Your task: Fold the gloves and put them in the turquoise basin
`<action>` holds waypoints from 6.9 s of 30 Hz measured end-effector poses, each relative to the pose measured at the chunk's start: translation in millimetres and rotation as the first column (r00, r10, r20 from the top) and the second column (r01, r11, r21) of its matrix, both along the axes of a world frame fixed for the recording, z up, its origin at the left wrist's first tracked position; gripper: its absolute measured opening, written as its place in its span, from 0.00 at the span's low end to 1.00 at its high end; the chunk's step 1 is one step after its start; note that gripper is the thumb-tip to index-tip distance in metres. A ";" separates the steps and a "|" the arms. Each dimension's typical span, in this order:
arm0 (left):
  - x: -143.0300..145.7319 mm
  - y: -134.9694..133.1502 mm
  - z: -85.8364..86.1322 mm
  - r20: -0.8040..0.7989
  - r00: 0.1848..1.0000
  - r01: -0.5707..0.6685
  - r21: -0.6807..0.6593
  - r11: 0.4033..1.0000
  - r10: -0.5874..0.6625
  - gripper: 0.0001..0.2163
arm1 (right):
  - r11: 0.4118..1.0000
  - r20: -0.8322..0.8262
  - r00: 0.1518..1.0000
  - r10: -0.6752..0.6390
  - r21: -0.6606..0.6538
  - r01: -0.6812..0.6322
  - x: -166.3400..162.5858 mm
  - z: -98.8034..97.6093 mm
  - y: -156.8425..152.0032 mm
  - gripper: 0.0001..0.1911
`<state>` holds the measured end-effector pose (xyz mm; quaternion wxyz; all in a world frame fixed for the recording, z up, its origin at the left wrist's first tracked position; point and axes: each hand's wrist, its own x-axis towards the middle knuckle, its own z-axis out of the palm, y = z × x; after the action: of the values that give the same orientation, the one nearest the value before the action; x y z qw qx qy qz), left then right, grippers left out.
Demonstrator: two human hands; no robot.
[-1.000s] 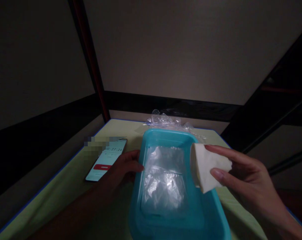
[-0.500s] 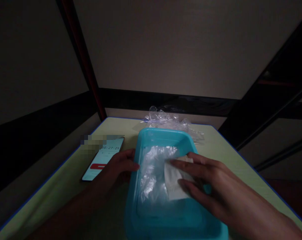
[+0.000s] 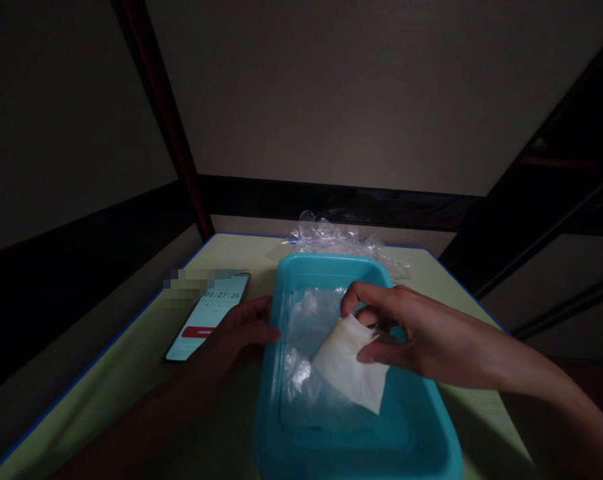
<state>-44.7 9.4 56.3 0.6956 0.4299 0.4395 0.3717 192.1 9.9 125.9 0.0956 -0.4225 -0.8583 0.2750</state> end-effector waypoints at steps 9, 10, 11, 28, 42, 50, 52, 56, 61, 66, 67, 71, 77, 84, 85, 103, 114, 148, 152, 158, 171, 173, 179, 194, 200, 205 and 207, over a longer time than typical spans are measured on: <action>-3.3 0.3 10.8 0.097 0.994 0.040 0.018 0.999 -0.041 0.10 | 0.940 0.008 0.941 0.339 0.018 -0.340 -6.2 17.7 -3.6 0.13; -3.0 0.1 11.8 0.096 0.995 0.041 0.013 0.999 -0.042 0.09 | 0.926 0.023 0.926 0.376 -0.004 -0.376 -9.3 19.6 -2.4 0.12; -2.7 -0.2 12.4 0.093 0.995 0.043 0.007 0.999 -0.043 0.09 | 0.915 0.040 0.914 0.404 -0.027 -0.403 -12.7 21.1 -0.6 0.12; -2.4 4.8 10.5 0.075 0.997 0.031 -0.042 0.999 -0.028 0.08 | 0.935 0.140 0.950 0.278 -0.269 -0.233 -37.3 12.3 11.0 0.21; -0.9 4.2 10.7 0.072 0.997 0.025 -0.043 0.999 -0.022 0.08 | 0.952 0.433 0.863 0.259 0.035 -0.304 -35.3 -6.2 -6.5 0.26; 0.1 3.6 11.8 0.050 0.999 -0.002 -0.041 0.999 0.004 0.08 | 0.858 0.418 0.778 0.469 -0.005 -0.514 -39.2 -10.1 -13.6 0.20; 0.2 3.6 12.1 0.054 0.998 -0.007 -0.042 0.999 0.009 0.08 | 0.837 0.460 0.720 0.520 -0.108 -0.536 -41.1 -8.7 -9.1 0.15; 0.1 3.2 12.6 0.054 0.999 0.007 -0.039 0.999 -0.005 0.09 | 0.822 0.493 0.665 0.561 -0.234 -0.519 -45.4 -3.6 -2.0 0.15; -0.5 4.4 11.8 0.033 0.999 0.023 -0.063 0.998 -0.021 0.08 | 0.891 0.490 0.748 0.447 -0.170 -0.421 -45.9 -12.7 -8.0 0.15; -1.5 6.0 10.5 0.027 1.000 0.010 -0.072 0.997 -0.008 0.08 | 0.921 0.421 0.824 0.378 -0.085 -0.379 -43.8 -39.4 -16.1 0.11; -1.6 6.1 10.5 0.026 1.000 0.015 -0.074 0.997 -0.013 0.08 | 0.924 0.402 0.836 0.373 -0.079 -0.374 -43.5 -44.5 -16.5 0.11; -0.5 6.1 11.1 0.002 1.000 0.017 -0.069 0.998 -0.017 0.09 | 0.933 0.340 0.868 0.361 -0.120 -0.341 -44.9 -57.3 -15.8 0.10; 0.8 7.8 8.6 0.020 1.000 -0.006 -0.069 0.998 0.008 0.08 | 0.934 0.365 0.860 0.357 -0.168 -0.317 -60.8 -50.1 -11.2 0.11; -0.9 12.4 4.8 0.015 1.000 0.003 -0.065 0.998 -0.002 0.07 | 0.913 0.461 0.789 0.407 -0.236 -0.333 -57.8 -22.6 -7.1 0.10; -0.9 12.6 4.7 0.019 1.000 0.005 -0.065 0.998 -0.004 0.07 | 0.912 0.476 0.778 0.409 -0.239 -0.333 -54.7 -17.7 -6.5 0.11; 2.0 9.9 5.7 0.032 0.999 -0.038 -0.061 0.997 0.040 0.08 | 0.943 0.134 0.938 0.318 0.060 -0.328 1.0 9.1 4.5 0.09; -4.1 19.4 17.9 0.129 0.919 -0.374 -0.014 0.927 0.372 0.04 | 0.837 -0.270 0.963 0.014 0.530 0.137 28.0 15.1 19.1 0.02; -48.0 94.9 -18.7 0.479 0.552 -0.745 -0.084 0.662 0.682 0.09 | 0.924 0.153 0.988 -0.009 0.378 -0.050 11.6 -88.5 76.1 0.11; -47.3 95.3 -21.7 0.460 0.577 -0.736 -0.064 0.674 0.675 0.06 | 0.929 0.178 0.984 -0.003 0.365 -0.063 9.1 -87.9 75.1 0.12; -39.2 90.0 -16.9 0.435 0.600 -0.749 0.010 0.662 0.672 0.14 | 0.936 0.187 0.982 0.000 0.346 -0.065 8.4 -90.2 74.3 0.11; -34.8 91.5 -12.8 0.347 0.525 -0.837 0.044 0.546 0.777 0.13 | 0.944 0.180 0.984 0.012 0.323 -0.070 6.2 -97.0 80.1 0.12; -34.4 92.8 -12.3 0.345 0.524 -0.838 0.049 0.543 0.778 0.13 | 0.942 0.176 0.984 0.015 0.327 -0.073 5.6 -97.1 81.7 0.13; -32.7 97.2 -12.6 0.326 0.536 -0.833 0.049 0.552 0.779 0.02 | 0.940 0.170 0.985 0.012 0.334 -0.069 5.4 -96.9 86.5 0.13; -23.8 85.3 -19.3 0.255 0.651 -0.745 0.029 0.667 0.715 0.06 | 0.820 0.057 0.968 -0.246 0.545 0.176 36.2 -94.0 87.8 0.13; 12.0 57.6 -22.7 0.167 0.851 -0.521 0.162 0.838 0.497 0.10 | 0.810 0.072 0.936 -0.344 0.526 0.258 41.1 -112.2 89.8 0.19; 32.9 43.4 -35.5 0.002 0.959 -0.272 0.268 0.924 0.282 0.07 | 0.855 0.052 0.937 -0.346 0.429 0.292 34.1 -114.6 104.0 0.25; 36.1 42.1 -40.9 -0.056 0.971 -0.208 0.301 0.931 0.234 0.05 | 0.879 0.015 0.948 -0.318 0.379 0.289 30.5 -110.6 107.8 0.26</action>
<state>-8.6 51.5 15.4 0.5574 0.4922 0.4563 0.4887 222.5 117.6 15.4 0.1829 -0.5361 -0.8209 0.0724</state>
